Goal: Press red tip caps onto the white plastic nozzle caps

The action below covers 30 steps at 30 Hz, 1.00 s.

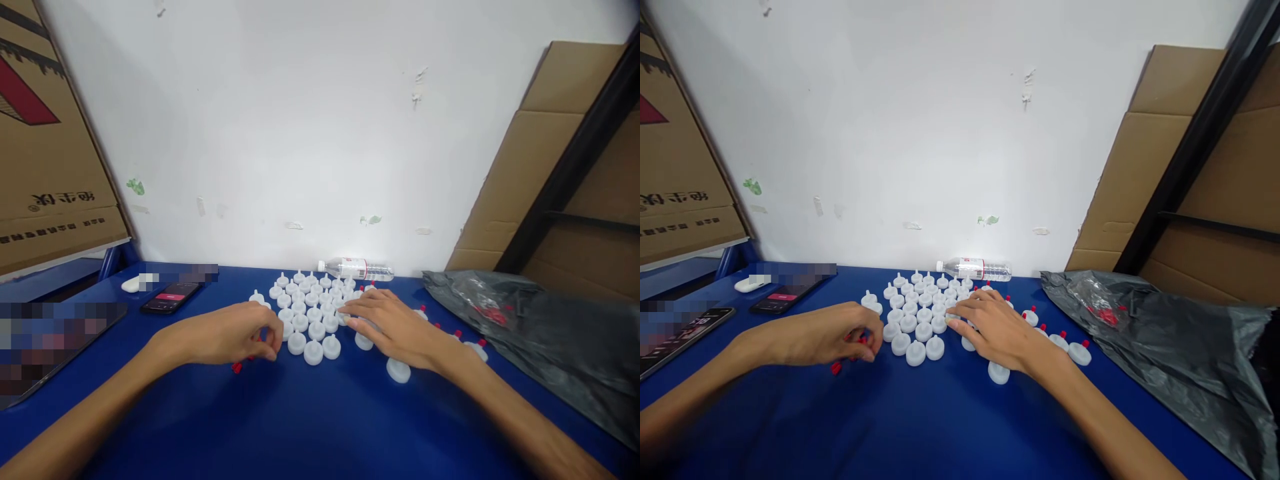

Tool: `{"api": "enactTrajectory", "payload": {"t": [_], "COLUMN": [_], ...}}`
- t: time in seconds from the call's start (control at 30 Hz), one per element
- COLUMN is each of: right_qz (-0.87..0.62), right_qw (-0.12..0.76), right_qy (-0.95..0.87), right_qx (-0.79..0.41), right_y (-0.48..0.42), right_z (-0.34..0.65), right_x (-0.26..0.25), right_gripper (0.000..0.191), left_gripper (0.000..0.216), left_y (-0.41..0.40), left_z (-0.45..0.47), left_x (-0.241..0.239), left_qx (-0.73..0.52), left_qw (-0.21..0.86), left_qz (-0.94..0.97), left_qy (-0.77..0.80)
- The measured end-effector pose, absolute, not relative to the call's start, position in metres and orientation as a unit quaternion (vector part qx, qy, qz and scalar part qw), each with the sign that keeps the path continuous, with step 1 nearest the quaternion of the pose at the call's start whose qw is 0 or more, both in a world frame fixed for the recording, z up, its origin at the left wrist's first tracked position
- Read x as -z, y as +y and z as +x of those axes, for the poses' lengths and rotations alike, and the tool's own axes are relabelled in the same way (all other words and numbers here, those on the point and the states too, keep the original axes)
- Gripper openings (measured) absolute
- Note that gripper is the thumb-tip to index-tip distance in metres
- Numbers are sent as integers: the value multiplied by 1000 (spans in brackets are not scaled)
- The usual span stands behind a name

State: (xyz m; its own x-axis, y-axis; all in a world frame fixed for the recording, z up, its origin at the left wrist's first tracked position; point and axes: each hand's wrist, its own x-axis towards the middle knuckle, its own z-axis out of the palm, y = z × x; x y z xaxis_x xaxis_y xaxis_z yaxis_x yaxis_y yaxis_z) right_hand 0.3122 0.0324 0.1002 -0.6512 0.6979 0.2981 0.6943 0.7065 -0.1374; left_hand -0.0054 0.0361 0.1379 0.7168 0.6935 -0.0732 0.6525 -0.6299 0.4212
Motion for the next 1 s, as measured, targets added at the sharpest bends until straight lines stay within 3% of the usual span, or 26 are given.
{"api": "enactTrajectory", "payload": {"t": [0.37,0.6,1.0], "right_qz": [-373,-311,-294], "right_qw": [261,291,303], "right_qy": [-890,-905,-906], "right_qx": [31,-2,-37], "right_y": [20,7,4], "right_z": [299,282,276], "right_x": [-103,-96,-89], "right_gripper": [23,42,56], "left_gripper": [19,13,11], "left_y": [45,38,38], "left_z": [23,33,34], "left_x": [-100,-85,-88], "left_qx": [-341,-383,-385], "left_qw": [46,57,78], "left_qz": [891,888,890], "left_qy": [295,247,231]}}
